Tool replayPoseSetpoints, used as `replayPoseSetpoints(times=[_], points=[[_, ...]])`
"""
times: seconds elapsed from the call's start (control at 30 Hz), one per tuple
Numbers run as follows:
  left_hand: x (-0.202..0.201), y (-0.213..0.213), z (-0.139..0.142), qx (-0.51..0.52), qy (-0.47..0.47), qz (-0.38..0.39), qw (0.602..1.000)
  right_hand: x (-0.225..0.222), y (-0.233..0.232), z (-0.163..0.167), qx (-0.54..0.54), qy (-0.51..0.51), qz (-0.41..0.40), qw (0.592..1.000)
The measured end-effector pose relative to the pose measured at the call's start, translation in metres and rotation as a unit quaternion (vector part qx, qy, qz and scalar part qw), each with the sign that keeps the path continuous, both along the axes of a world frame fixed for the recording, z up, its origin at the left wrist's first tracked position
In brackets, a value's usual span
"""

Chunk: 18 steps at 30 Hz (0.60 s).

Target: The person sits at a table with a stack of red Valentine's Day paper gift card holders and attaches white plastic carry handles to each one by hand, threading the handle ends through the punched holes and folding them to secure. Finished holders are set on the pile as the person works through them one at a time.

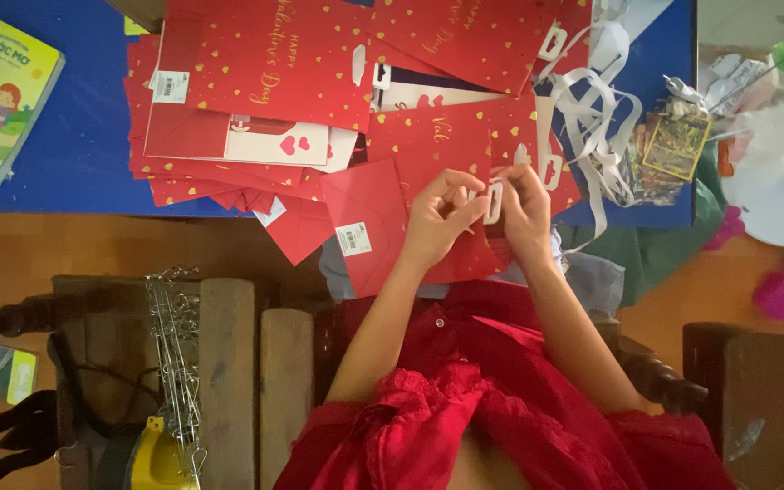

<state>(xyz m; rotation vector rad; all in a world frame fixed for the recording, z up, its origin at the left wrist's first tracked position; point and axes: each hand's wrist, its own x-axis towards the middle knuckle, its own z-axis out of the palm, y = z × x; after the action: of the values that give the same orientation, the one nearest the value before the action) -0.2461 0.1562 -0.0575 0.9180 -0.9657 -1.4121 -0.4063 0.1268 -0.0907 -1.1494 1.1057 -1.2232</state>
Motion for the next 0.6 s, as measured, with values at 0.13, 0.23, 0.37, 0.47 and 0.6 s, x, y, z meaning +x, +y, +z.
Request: replayPoseSetpoints(times=[0.13,0.23,0.37,0.47,0.6], points=[[-0.001,0.002,0.017,-0.005,-0.213,0.042,0.976,0.0,0.009,-0.006,0.017,-0.016,-0.031,0.999],[-0.001,0.004,0.025,0.023,-0.31,0.049,0.949,0.004,0.016,-0.013,-0.001,-0.018,-0.068,0.998],[-0.01,0.005,0.027,-0.094,-0.407,0.137,0.898,0.003,0.021,-0.017,-0.05,0.015,-0.094,0.994],[-0.013,0.004,0.026,-0.135,-0.444,0.159,0.872,0.003,0.026,-0.011,-0.057,0.006,-0.096,0.994],[-0.012,-0.001,0.023,-0.126,-0.456,0.13,0.871,0.003,0.029,0.005,-0.015,-0.017,-0.089,0.996]])
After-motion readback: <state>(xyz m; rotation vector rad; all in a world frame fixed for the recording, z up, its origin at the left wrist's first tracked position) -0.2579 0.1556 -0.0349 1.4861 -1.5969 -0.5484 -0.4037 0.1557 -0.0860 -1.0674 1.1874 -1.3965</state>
